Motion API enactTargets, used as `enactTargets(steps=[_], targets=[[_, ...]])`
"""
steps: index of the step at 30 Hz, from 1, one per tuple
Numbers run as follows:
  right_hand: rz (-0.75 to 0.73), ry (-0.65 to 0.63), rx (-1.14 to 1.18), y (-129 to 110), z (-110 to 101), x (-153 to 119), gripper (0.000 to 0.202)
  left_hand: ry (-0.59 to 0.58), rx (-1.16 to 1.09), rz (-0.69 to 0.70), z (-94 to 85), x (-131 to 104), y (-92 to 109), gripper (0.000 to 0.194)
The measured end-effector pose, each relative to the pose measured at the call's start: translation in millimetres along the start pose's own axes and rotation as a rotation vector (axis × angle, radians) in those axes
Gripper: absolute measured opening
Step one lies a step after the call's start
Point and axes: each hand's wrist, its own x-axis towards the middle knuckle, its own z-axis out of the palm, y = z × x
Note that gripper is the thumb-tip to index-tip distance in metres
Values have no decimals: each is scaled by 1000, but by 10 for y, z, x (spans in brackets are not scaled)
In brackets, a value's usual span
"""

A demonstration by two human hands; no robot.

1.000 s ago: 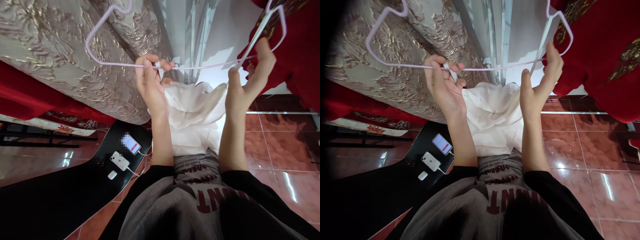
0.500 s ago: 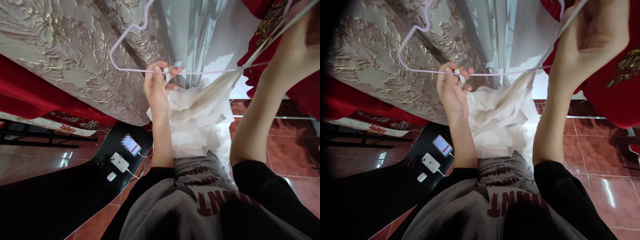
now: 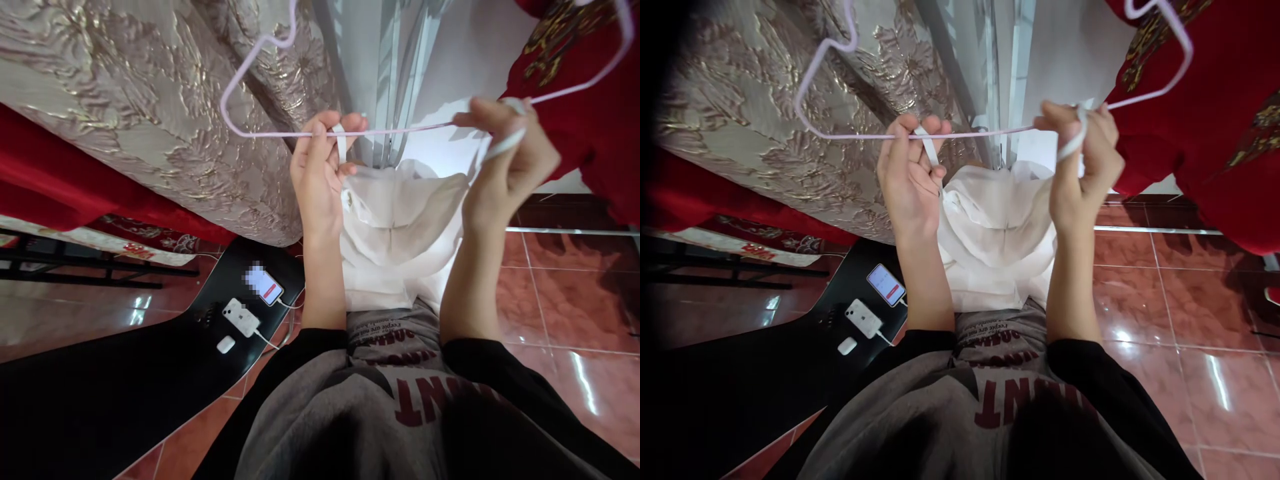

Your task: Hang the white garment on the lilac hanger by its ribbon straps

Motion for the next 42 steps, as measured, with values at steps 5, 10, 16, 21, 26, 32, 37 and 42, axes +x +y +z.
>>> enactTargets(steps=[5, 10, 16, 21, 26, 32, 37, 42], targets=[[24, 54, -12, -59, 202, 49, 60, -22, -108, -65, -183, 16, 61, 24], [21, 247, 94, -48, 388, 133, 51, 190, -58, 70, -504, 56, 188, 37], [28, 406, 188, -72, 385, 130, 54, 394, 196, 560, -774, 245, 323, 33], [48, 454, 225, -76, 429, 126, 57, 122, 411, 539, -599, 444, 562, 43], [35, 468, 262, -98, 485, 90, 53, -198, 816, 532, -399, 733, 843, 32], [42, 433, 164, -136, 479, 58, 55, -8, 718, 423, -446, 823, 666, 17], [34, 231, 117, -161, 412, 47, 45, 223, -12, 143, -311, 413, 131, 19], [-54, 161, 145, -36, 289, 10, 45, 112, -85, 89, -81, 218, -86, 35]])
